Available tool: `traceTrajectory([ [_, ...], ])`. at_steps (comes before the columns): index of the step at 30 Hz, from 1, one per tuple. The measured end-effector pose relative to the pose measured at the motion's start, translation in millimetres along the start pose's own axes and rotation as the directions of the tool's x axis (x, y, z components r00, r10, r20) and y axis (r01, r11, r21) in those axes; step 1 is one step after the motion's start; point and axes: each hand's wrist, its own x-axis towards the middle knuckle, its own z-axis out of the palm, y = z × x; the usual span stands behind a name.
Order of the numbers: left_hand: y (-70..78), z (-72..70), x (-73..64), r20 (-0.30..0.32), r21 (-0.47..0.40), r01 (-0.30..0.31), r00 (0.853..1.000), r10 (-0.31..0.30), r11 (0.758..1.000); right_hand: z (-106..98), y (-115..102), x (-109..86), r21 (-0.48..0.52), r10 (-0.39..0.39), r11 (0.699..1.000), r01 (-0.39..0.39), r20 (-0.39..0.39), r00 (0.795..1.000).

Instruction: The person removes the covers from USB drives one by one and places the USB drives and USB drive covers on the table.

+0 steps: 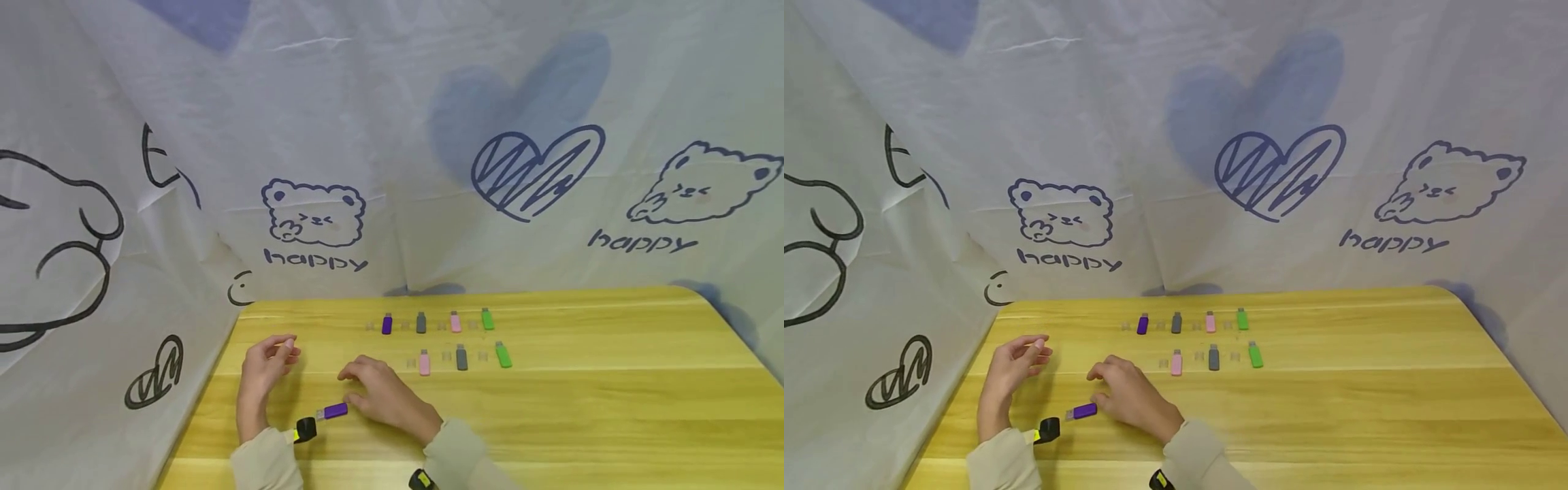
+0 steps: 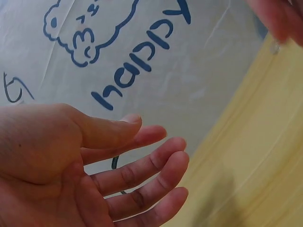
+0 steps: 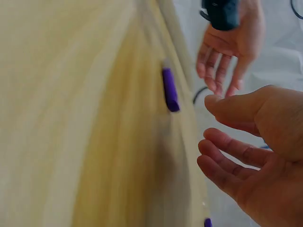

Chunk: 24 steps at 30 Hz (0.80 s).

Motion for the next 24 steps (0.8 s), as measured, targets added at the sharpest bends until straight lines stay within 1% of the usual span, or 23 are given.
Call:
traceTrajectory([
  [3, -2.7, -1.9, 0.3, -0.012, 0.009, 0.016, 1.000, -0.016, 1.000, 7.5, -3.3, 4.9, -0.027, -0.022, 0.999, 0.023, 0.049, 0.999],
  [5, -4.1, -2.7, 0.8, -0.016, 0.010, 0.031, 0.999, -0.031, 0.999, 11.8, -6.1, 8.3, -0.027, -0.024, 0.999, 0.027, 0.088, 0.996],
  [8, -6.3, -2.9, 1.1, -0.010, 0.009, 0.051, 0.999, -0.051, 0.999, 17.0, -11.2, 12.1, -0.043, -0.034, 0.998, 0.041, 0.144, 0.989],
  [10, -8.1, -2.4, 1.5, -0.008, 0.007, 0.054, 0.999, -0.054, 0.999, 20.2, -14.6, 13.7, -0.067, -0.043, 0.996, 0.054, 0.168, 0.985],
  [12, -9.4, -1.8, 1.5, -0.012, 0.007, 0.049, 0.999, -0.049, 0.999, 22.4, -17.5, 14.5, -0.098, -0.047, 0.993, 0.065, 0.176, 0.983],
  [15, -9.9, -0.9, 1.1, -0.015, 0.005, 0.040, 0.999, -0.040, 0.999, 23.4, -20.5, 14.8, -0.114, -0.024, 0.993, 0.044, 0.175, 0.984],
  [24, -8.4, 0.1, -0.2, -0.010, -0.011, 0.030, 0.999, -0.031, 0.999, 20.4, -19.4, 13.1, -0.082, 0.044, 0.996, -0.031, 0.163, 0.986],
])
